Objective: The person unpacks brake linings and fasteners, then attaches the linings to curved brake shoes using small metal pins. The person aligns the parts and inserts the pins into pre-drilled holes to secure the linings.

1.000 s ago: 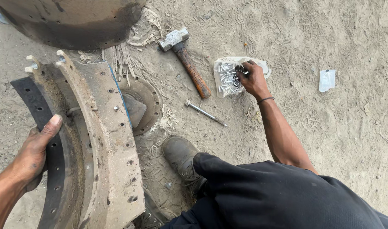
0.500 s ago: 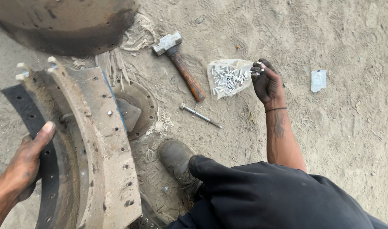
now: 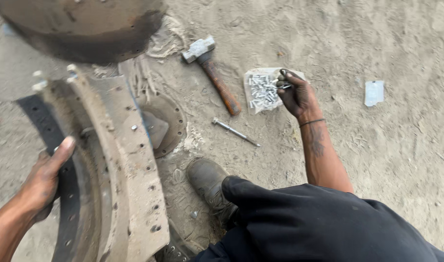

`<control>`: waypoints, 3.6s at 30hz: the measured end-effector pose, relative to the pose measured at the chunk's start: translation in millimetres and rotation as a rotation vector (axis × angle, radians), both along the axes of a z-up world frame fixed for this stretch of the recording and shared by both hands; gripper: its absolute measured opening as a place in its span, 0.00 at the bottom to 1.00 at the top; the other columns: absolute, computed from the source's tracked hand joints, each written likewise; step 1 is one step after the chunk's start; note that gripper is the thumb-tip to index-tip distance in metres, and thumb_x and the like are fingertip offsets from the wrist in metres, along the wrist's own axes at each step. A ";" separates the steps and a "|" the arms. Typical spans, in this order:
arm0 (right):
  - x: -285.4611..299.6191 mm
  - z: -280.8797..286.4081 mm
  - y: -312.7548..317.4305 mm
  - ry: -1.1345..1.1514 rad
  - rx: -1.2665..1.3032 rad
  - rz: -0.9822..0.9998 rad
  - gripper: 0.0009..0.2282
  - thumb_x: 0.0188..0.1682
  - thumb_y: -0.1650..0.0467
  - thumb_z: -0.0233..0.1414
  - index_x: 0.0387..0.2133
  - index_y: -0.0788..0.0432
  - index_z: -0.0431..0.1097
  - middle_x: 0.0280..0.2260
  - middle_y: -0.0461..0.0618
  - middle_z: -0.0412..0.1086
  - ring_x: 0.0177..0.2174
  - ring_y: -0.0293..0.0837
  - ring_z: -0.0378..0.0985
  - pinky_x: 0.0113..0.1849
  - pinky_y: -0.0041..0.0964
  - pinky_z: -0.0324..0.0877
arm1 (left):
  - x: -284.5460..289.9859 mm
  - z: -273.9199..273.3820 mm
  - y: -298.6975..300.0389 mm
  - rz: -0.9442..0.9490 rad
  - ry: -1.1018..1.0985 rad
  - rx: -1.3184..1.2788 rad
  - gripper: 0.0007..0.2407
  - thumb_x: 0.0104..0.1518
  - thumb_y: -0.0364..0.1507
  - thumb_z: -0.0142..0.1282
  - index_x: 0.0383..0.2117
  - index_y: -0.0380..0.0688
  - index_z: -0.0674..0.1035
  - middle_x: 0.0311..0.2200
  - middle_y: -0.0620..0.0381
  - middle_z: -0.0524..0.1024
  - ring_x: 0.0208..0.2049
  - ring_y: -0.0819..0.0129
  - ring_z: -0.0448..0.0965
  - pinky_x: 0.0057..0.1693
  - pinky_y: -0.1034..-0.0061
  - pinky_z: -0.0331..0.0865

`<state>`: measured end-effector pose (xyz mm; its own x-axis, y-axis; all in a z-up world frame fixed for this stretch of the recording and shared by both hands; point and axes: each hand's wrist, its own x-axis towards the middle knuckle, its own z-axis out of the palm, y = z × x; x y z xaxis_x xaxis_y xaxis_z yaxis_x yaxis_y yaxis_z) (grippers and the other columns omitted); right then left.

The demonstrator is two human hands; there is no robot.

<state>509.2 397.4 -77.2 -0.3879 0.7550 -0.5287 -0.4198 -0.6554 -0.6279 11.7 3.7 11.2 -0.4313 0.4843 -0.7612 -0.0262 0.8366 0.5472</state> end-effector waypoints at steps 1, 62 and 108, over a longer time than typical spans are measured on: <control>-13.5 9.2 -5.9 -0.066 0.025 0.023 0.07 0.56 0.75 0.52 0.46 0.66 0.69 0.32 0.51 0.70 0.32 0.41 0.73 0.31 0.31 0.68 | 2.1 8.8 0.8 0.058 -0.067 -0.012 0.49 0.42 0.65 0.44 0.64 0.33 0.67 0.59 0.30 0.73 0.59 0.39 0.75 0.67 0.50 0.62; -336.3 54.2 -139.0 -0.605 0.774 0.897 0.22 0.51 0.54 0.58 0.24 0.62 0.69 0.19 0.40 0.62 0.20 0.34 0.61 0.23 0.32 0.61 | 22.5 15.4 6.1 -0.050 0.015 -0.038 0.56 0.42 0.71 0.37 0.70 0.33 0.53 0.70 0.29 0.46 0.72 0.36 0.46 0.71 0.38 0.46; -330.4 24.3 -128.0 -0.154 0.363 0.838 0.16 0.49 0.63 0.59 0.41 0.65 0.71 0.32 0.47 0.67 0.26 0.34 0.67 0.26 0.27 0.67 | 26.6 20.2 8.4 -0.171 0.134 -0.214 0.51 0.52 0.55 0.47 0.68 0.25 0.33 0.61 0.21 0.61 0.60 0.32 0.72 0.66 0.56 0.67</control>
